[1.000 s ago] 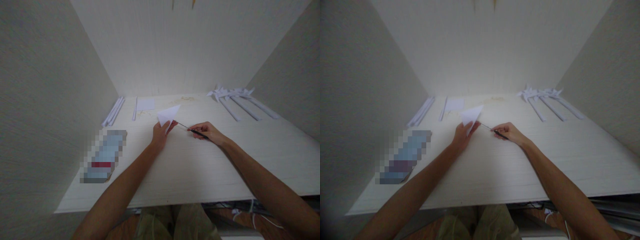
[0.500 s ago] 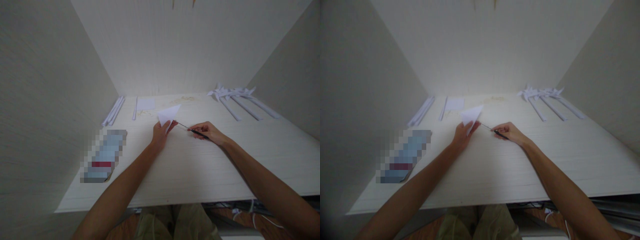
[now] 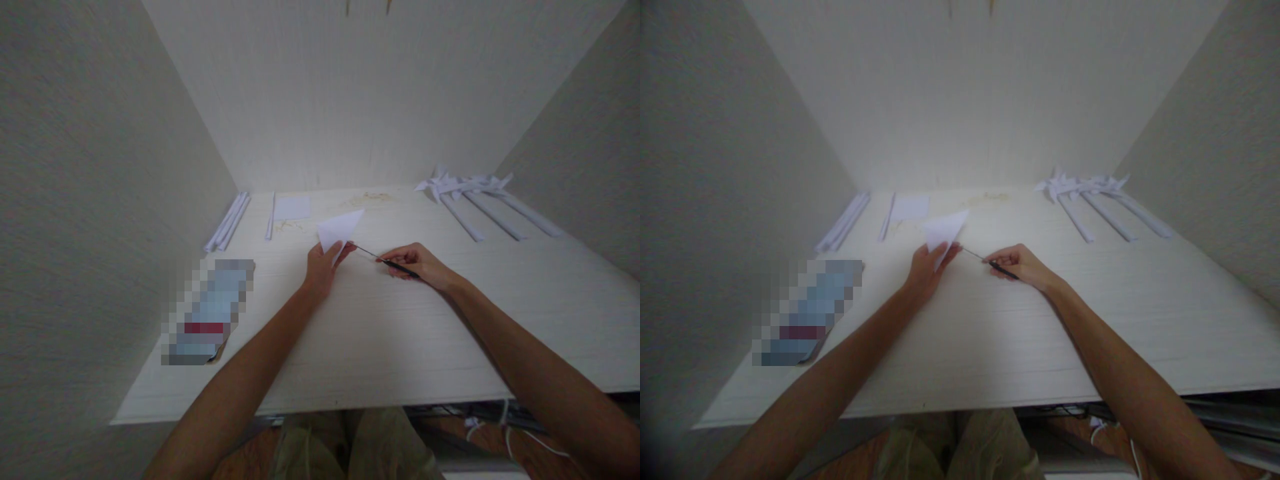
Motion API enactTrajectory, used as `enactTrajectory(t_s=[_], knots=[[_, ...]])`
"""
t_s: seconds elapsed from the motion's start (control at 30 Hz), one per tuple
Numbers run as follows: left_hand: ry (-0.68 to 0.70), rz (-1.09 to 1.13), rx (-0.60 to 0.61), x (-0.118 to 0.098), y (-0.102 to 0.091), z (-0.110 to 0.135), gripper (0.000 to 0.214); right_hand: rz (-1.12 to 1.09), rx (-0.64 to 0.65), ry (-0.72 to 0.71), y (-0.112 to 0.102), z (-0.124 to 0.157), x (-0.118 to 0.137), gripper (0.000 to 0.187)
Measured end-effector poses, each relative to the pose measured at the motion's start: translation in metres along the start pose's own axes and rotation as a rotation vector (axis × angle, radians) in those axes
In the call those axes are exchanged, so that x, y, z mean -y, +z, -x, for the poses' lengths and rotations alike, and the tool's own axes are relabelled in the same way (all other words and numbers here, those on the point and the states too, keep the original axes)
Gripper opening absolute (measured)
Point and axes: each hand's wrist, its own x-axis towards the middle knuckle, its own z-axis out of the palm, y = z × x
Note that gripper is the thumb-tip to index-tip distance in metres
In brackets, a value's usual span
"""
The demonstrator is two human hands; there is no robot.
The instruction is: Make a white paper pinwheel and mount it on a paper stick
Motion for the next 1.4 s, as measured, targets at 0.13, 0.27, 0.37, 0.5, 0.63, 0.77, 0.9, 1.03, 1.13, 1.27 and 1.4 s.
enactTrajectory(t_s=[0.13, 0.27, 0.37, 0.5, 0.63, 0.77, 0.9, 1.03, 1.13, 1.27, 1.4], knots=[[-0.005, -0.006, 0.005, -0.002, 0.001, 0.001, 0.012, -0.013, 0.009, 0.015, -0.002, 0.000, -0.002, 0.031], [0.003, -0.003, 0.017, -0.002, 0.000, 0.001, 0.014, -0.012, 0.013, 0.010, -0.002, 0.001, -0.001, 0.031], [0.005, 0.007, 0.028, 0.000, -0.001, 0.000, 0.014, -0.006, 0.012, 0.009, -0.002, 0.001, 0.000, 0.030], [0.011, 0.019, 0.035, 0.001, -0.002, -0.001, 0.013, -0.021, 0.018, 0.015, -0.003, 0.001, -0.001, 0.030], [0.002, 0.019, 0.047, 0.001, -0.002, -0.001, 0.011, -0.041, 0.041, 0.000, -0.005, 0.000, -0.002, 0.031], [0.007, 0.007, 0.070, 0.000, -0.003, -0.001, 0.011, -0.026, 0.061, 0.006, -0.007, 0.001, -0.002, 0.030], [0.018, -0.058, 0.080, -0.002, -0.003, 0.000, 0.012, -0.033, 0.070, 0.004, -0.009, 0.001, -0.002, 0.029], [0.029, -0.130, 0.117, -0.005, -0.004, 0.000, 0.015, 0.001, 0.111, 0.020, -0.012, 0.001, -0.003, 0.030], [0.039, -0.138, 0.131, -0.005, -0.006, -0.001, 0.014, 0.032, 0.122, 0.029, -0.014, 0.001, -0.004, 0.031], [0.029, -0.151, 0.146, -0.004, -0.008, -0.003, 0.013, 0.052, 0.131, 0.032, -0.016, 0.002, -0.005, 0.033], [0.030, -0.146, 0.155, -0.002, -0.009, -0.003, 0.013, 0.082, 0.135, 0.023, -0.017, 0.002, -0.006, 0.034]])
